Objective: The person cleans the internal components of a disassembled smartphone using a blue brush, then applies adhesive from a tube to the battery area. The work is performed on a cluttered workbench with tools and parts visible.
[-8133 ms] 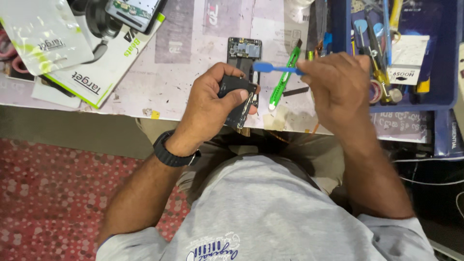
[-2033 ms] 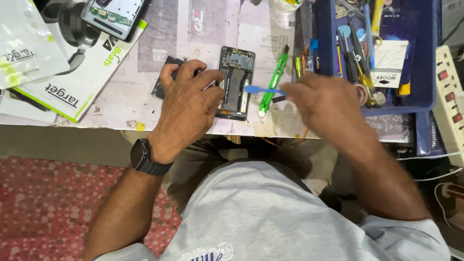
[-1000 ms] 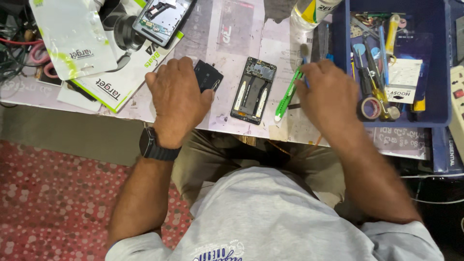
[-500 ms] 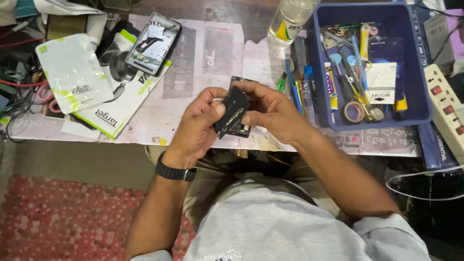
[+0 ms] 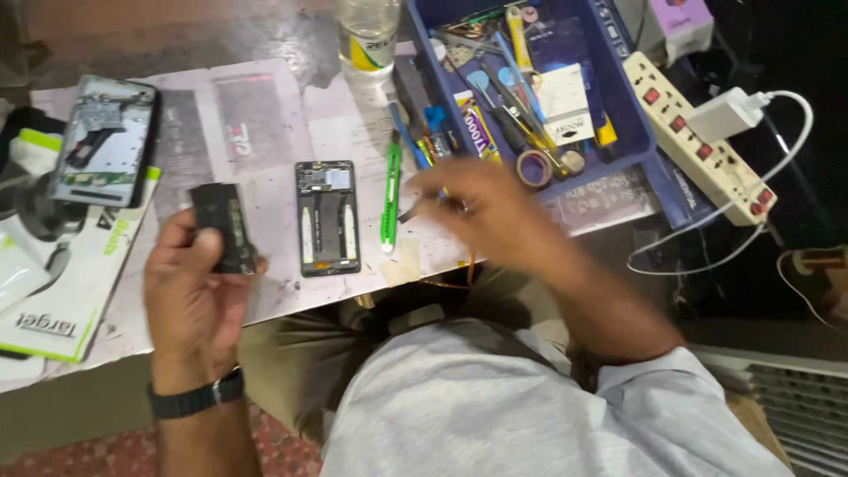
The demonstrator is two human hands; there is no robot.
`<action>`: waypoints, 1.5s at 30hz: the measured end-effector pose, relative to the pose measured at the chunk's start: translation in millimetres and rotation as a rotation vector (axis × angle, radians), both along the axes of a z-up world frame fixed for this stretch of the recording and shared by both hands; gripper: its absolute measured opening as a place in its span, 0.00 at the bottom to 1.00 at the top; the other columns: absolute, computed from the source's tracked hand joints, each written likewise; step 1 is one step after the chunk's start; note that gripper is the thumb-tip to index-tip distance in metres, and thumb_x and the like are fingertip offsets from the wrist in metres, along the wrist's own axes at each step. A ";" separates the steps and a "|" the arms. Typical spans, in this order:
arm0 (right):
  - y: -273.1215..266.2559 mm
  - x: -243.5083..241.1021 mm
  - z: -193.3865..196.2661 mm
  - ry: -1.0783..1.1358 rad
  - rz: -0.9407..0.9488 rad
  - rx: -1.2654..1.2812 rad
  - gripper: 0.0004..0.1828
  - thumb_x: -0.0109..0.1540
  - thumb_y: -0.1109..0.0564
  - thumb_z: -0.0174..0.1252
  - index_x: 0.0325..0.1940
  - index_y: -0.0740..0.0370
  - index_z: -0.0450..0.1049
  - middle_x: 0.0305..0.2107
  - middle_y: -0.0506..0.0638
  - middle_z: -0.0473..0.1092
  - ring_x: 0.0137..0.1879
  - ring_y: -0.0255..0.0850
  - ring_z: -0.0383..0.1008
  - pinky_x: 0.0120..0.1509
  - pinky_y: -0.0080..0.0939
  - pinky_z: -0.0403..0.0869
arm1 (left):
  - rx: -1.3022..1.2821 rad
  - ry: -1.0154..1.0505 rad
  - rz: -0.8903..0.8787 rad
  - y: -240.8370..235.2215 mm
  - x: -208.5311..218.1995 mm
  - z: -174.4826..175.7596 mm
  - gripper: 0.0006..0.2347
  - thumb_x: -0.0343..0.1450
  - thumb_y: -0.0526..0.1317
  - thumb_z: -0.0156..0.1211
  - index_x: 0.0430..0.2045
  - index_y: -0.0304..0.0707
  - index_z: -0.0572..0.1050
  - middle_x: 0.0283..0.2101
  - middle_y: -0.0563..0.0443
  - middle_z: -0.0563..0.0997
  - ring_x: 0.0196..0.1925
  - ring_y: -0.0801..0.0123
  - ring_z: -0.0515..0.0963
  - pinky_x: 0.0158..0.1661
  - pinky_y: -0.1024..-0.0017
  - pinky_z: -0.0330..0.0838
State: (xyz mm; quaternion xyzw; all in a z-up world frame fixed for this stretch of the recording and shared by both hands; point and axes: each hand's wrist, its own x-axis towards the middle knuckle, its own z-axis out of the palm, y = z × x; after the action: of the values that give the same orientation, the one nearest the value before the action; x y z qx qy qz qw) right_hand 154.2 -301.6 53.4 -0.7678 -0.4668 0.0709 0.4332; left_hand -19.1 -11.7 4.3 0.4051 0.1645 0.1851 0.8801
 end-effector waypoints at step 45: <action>-13.5 -37.5 -36.1 1.010 -0.116 0.771 0.13 0.63 0.68 0.61 0.51 0.70 0.69 0.41 0.62 0.75 0.44 0.49 0.80 0.45 0.51 0.82 | 0.712 -0.178 -0.005 -118.2 36.4 17.5 0.04 0.75 0.31 0.61 0.39 0.26 0.77 0.28 0.51 0.80 0.25 0.77 0.78 0.27 0.78 0.73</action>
State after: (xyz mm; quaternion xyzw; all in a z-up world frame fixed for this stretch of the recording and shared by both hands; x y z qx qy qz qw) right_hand 116.7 -315.1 17.3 -0.4527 -0.1546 0.2273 0.8482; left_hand 17.4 -129.9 21.8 0.6690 0.0115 0.2631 0.6951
